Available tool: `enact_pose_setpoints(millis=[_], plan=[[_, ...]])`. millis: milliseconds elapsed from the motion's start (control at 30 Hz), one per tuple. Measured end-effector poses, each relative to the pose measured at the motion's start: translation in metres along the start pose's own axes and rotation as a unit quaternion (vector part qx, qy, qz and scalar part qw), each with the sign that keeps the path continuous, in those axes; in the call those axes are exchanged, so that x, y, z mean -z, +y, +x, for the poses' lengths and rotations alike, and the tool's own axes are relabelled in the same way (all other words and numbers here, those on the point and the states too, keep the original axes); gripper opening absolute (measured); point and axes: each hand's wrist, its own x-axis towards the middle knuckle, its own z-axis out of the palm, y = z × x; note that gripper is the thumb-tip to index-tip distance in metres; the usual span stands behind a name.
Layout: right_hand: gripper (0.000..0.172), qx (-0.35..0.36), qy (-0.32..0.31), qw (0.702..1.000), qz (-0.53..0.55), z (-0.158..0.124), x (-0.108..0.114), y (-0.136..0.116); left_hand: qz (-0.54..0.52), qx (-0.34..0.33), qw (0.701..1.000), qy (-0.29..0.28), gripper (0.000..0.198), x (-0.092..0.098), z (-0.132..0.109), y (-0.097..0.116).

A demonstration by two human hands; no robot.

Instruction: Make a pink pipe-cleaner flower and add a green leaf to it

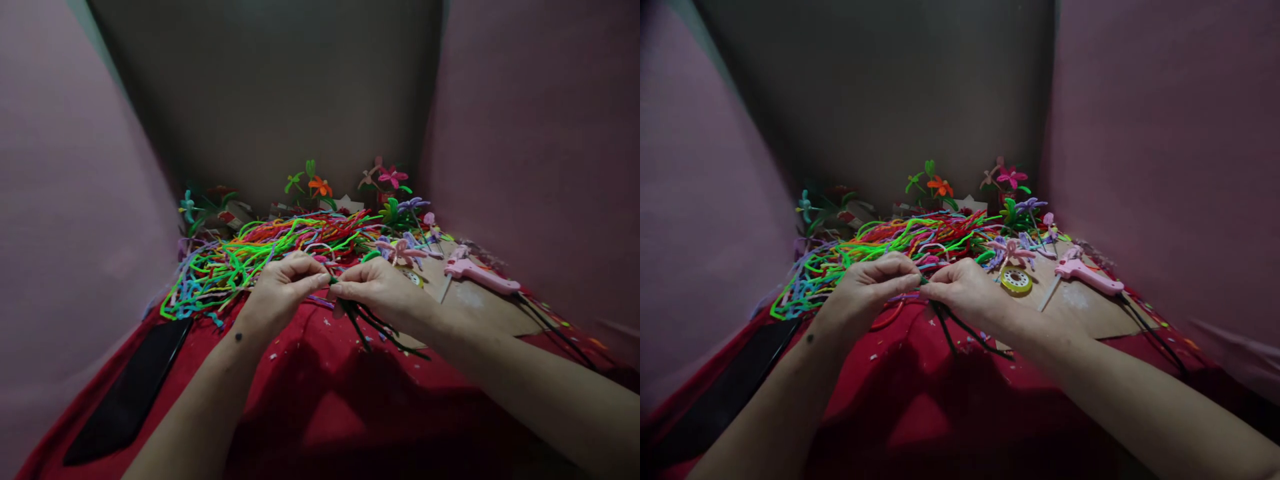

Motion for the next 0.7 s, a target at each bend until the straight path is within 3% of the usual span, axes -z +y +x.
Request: enact_pose_setpoints(millis=[100,200,300,433,533,700], plan=[[0.030,0.038,0.019,0.999,-0.033,0.001,0.000,0.001,0.035,-0.014,0.998,0.056,0.012,-0.001,-0.003,0.006],[0.027,0.108,0.040,0.990,-0.081,-0.002,-0.001,-0.005,-0.074,0.049,0.996,0.019,0.012,0.002,-0.006,0.007],[0.025,0.154,0.073,0.982,-0.084,-0.004,-0.005,-0.011,-0.196,0.093,0.976,-0.005,0.010,0.005,-0.007,0.003],[0.025,0.072,0.019,0.995,0.063,0.001,-0.012,-0.010,-0.160,0.064,0.984,0.040,0.012,0.004,-0.005,0.000],[0.021,-0.001,-0.009,0.984,0.177,0.004,-0.015,-0.005,-0.087,0.021,0.993,0.071,0.012,0.000,-0.004,0.000],[0.013,-0.079,-0.038,0.960,0.264,0.002,-0.015,-0.006,0.047,-0.070,0.990,0.116,0.010,-0.007,-0.007,-0.004]])
